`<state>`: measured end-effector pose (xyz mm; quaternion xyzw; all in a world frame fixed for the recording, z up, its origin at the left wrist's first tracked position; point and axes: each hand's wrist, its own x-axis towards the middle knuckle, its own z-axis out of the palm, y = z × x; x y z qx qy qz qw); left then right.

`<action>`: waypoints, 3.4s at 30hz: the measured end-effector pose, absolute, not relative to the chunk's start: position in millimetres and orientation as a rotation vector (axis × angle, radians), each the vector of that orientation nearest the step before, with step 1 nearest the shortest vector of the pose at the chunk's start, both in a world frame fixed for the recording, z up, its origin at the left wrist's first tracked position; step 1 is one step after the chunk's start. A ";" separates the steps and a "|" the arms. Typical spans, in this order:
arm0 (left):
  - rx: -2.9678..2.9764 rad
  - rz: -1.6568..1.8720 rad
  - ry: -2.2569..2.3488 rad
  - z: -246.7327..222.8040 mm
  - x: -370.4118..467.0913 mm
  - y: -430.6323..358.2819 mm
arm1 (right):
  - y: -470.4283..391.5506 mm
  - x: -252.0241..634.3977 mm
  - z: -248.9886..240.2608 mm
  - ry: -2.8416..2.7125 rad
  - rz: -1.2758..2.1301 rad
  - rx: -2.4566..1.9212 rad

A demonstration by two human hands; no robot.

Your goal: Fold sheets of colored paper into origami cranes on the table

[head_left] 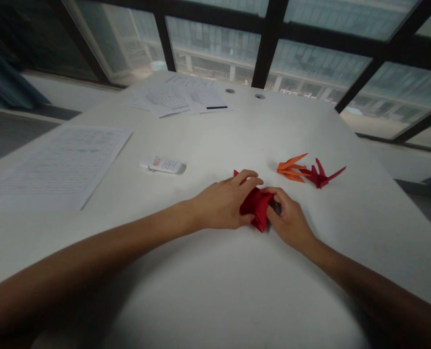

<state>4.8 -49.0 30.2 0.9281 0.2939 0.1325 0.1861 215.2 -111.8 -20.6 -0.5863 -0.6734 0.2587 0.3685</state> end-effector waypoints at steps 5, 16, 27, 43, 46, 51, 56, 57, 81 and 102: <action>2.634 0.308 0.826 34.0 5.1 -48.4 | -111.1 214.4 -18.8 -1.695 0.662 -1.513; 2.437 0.587 1.143 28.7 8.7 -41.5 | -111.4 208.8 -19.0 -1.596 0.501 -1.581; 2.274 0.626 1.180 28.4 5.7 -31.5 | -113.5 212.0 -25.3 -1.876 0.258 -1.660; 2.158 0.655 1.172 28.3 4.0 -21.9 | -113.8 214.6 -22.4 -2.033 0.229 -1.602; 2.155 0.576 1.091 32.0 2.5 -19.7 | -115.9 214.0 -22.9 -2.031 0.158 -1.630; 2.117 0.565 1.010 33.8 4.5 -23.4 | -117.4 212.1 -21.4 -2.180 0.080 -1.589; 2.060 0.637 1.144 26.6 5.9 -21.7 | -119.5 210.7 -19.2 -2.247 0.020 -1.590; 2.060 0.645 1.164 25.1 5.6 -20.7 | -120.1 210.6 -18.4 -2.224 0.002 -1.584; 1.912 0.697 1.206 16.0 1.1 -12.8 | -115.0 218.8 -19.9 -2.093 -0.153 -1.695; 1.992 0.675 1.110 13.2 1.8 -13.7 | -139.4 225.8 28.8 -2.753 -0.499 -1.745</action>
